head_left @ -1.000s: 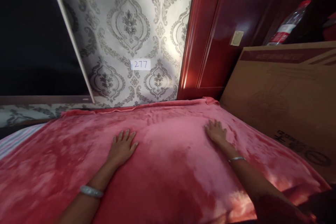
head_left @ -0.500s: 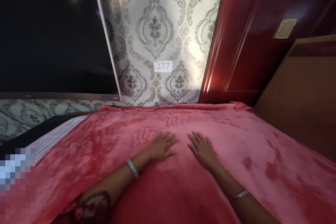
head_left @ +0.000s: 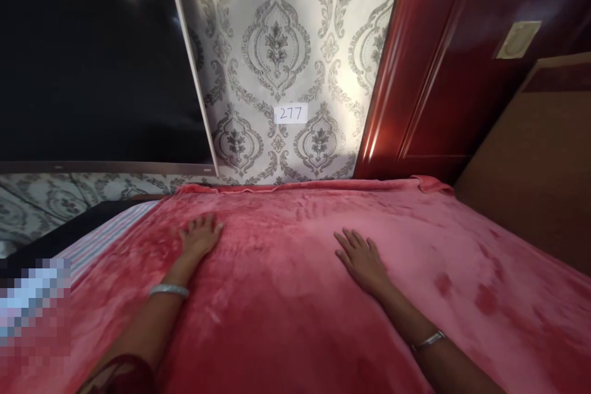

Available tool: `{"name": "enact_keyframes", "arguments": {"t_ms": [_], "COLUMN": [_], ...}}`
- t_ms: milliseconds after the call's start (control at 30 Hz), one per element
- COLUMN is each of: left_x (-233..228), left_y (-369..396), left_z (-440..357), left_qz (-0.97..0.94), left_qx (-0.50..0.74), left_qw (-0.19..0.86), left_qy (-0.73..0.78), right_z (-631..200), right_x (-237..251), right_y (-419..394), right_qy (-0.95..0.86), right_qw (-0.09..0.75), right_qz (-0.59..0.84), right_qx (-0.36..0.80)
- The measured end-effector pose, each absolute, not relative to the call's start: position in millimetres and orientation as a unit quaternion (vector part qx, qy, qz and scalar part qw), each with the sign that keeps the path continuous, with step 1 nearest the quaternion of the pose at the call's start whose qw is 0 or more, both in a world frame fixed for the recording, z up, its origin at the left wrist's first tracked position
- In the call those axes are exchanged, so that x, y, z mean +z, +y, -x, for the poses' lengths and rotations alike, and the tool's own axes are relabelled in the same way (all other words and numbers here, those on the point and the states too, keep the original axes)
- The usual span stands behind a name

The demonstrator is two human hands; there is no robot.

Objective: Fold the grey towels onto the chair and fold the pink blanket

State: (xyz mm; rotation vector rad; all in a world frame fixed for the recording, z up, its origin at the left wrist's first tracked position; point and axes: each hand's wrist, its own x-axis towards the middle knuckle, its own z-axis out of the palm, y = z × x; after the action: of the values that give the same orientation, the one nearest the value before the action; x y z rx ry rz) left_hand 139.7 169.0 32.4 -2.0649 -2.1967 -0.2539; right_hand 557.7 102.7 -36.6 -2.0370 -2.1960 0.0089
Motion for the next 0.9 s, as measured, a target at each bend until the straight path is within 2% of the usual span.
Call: {"name": "enact_keyframes", "arguments": {"t_ms": [100, 233, 333, 500, 567, 733, 900], "left_x": [19, 2, -4, -4, -4, -6, -7], "left_y": [179, 172, 166, 169, 171, 173, 174], "left_z": [-190, -240, -246, -240, -241, -241, -241], "left_qz": [0.712, 0.783, 0.796, 0.797, 0.798, 0.798, 0.798], "left_qx": [-0.054, -0.045, -0.044, -0.045, -0.04, -0.037, -0.044], "left_qw": [-0.004, 0.011, 0.011, 0.022, 0.023, 0.019, 0.021], "left_qy": [-0.7, -0.62, -0.604, -0.602, -0.601, -0.601, -0.601], "right_z": [-555, -529, -489, -465, -496, -638, -711], "right_x": [-26, -7, -1, -4, -3, -8, -29], "right_y": [103, 107, 115, 155, 173, 173, 142], "right_qy": [-0.723, -0.733, -0.797, -0.868, -0.829, -0.588, -0.479], "right_qw": [0.052, 0.06, 0.087, 0.069, 0.054, 0.032, 0.053], "right_qz": [0.688, 0.675, 0.59, 0.479, 0.549, 0.807, 0.876], "right_qx": [0.03, 0.066, 0.095, 0.112, 0.093, 0.045, 0.006]}}
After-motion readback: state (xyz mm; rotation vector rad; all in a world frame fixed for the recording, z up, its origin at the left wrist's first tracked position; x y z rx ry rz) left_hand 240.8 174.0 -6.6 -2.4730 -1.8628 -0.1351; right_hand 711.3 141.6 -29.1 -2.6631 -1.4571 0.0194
